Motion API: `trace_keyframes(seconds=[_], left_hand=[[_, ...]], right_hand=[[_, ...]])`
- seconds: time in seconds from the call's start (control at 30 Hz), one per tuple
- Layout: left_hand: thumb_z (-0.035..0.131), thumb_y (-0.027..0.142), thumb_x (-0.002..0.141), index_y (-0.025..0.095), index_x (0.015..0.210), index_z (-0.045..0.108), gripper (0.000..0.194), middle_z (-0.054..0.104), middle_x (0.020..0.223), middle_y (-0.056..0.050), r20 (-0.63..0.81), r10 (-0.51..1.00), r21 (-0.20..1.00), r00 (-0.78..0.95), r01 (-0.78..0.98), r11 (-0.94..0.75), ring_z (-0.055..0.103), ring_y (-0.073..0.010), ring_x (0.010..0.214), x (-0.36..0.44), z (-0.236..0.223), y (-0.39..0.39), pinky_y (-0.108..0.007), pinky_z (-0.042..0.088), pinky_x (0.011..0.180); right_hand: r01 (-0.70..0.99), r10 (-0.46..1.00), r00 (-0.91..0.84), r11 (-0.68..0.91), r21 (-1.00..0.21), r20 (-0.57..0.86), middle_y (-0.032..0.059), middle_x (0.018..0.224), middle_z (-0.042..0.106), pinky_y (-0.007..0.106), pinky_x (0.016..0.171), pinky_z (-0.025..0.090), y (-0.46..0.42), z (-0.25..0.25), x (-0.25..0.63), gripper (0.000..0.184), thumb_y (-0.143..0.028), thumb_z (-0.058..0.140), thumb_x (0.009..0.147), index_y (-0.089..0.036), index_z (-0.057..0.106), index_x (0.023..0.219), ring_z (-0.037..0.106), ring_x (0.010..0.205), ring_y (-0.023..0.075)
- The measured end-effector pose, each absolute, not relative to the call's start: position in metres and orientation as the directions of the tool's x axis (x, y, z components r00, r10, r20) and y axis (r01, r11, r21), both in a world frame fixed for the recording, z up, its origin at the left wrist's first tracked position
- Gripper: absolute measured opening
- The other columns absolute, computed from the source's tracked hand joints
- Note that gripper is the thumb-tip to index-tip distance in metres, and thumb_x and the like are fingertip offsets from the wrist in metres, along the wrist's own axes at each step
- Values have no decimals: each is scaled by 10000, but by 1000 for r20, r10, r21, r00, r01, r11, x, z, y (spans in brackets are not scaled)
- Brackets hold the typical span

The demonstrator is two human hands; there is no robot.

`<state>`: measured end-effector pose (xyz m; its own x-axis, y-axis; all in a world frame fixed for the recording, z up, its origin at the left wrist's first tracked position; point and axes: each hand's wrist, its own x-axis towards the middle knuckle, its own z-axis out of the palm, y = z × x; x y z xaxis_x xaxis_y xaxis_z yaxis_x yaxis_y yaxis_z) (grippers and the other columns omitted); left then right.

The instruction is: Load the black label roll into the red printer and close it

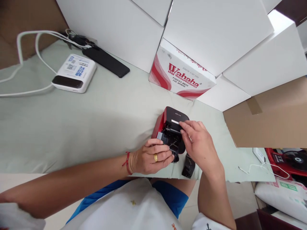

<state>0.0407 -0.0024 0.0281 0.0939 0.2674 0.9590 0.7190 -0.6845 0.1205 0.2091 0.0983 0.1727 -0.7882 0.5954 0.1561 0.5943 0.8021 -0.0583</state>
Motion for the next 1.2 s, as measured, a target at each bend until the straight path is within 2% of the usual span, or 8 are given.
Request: trace_keyframes(seconds=[0.2,0.33,0.53,0.7,0.77,0.93,1.07,1.2], left_hand=[[768,138,989,245,925,772,124,859,940,74,962,270,162,49,692,-703,766,-110,1021,46,29,-4,-317,541,1053],[676,174,988,218,1016,754,94,864,961,28,932,362,277,3,638,-719,767,-154,1021,40,33,-3,-365,524,1102],[591,257,1015,229,1421,675,415,848,1279,-87,752,636,628,-174,480,-612,717,-279,1356,9,37,8,-487,434,1256],[734,313,991,280,1559,604,583,651,1635,-111,449,862,892,-236,68,-446,514,-328,1612,-4,35,24,-545,356,1381],[762,345,965,281,1588,576,654,540,1738,-103,347,910,921,-228,-98,-376,437,-336,1673,-4,37,31,-543,299,1423],[745,234,858,267,1610,518,785,500,1768,-85,155,977,927,-144,-321,-194,337,-331,1735,-1,39,44,-535,215,1463],[739,214,833,302,1687,379,931,336,1862,-68,167,982,892,-87,-410,-188,219,-307,1781,2,33,48,-523,129,1480],[699,206,867,324,1667,412,857,312,1867,-51,171,983,885,-60,-429,-180,225,-309,1775,3,29,48,-532,131,1474]], right_hand=[[532,531,-843,847,-10,86,122,1320,787,382,917,676,88,162,213,487,-49,448,1047,-124,795,1381,748,1139,242],[502,496,-861,865,23,112,130,1292,795,358,833,677,83,153,212,500,6,455,1021,-97,800,1369,740,1062,232],[488,477,-870,870,76,124,98,1193,804,349,750,637,74,148,212,550,79,465,966,-75,776,1394,647,938,222],[529,514,-845,844,90,147,75,1160,814,345,677,602,70,144,210,583,93,456,947,-113,773,1391,597,853,211],[525,508,-846,846,93,160,77,1166,816,342,681,600,68,142,208,605,115,456,919,-102,772,1387,594,854,211],[523,496,-844,846,108,201,94,1186,814,340,718,609,65,138,208,586,131,467,911,-74,773,1366,603,883,215],[529,494,-839,839,125,230,72,1175,823,349,700,608,64,137,209,560,115,465,941,-90,782,1355,593,869,215],[523,494,-835,850,69,244,65,1193,828,338,714,624,68,136,212,502,64,493,995,-109,782,1367,617,869,202]])
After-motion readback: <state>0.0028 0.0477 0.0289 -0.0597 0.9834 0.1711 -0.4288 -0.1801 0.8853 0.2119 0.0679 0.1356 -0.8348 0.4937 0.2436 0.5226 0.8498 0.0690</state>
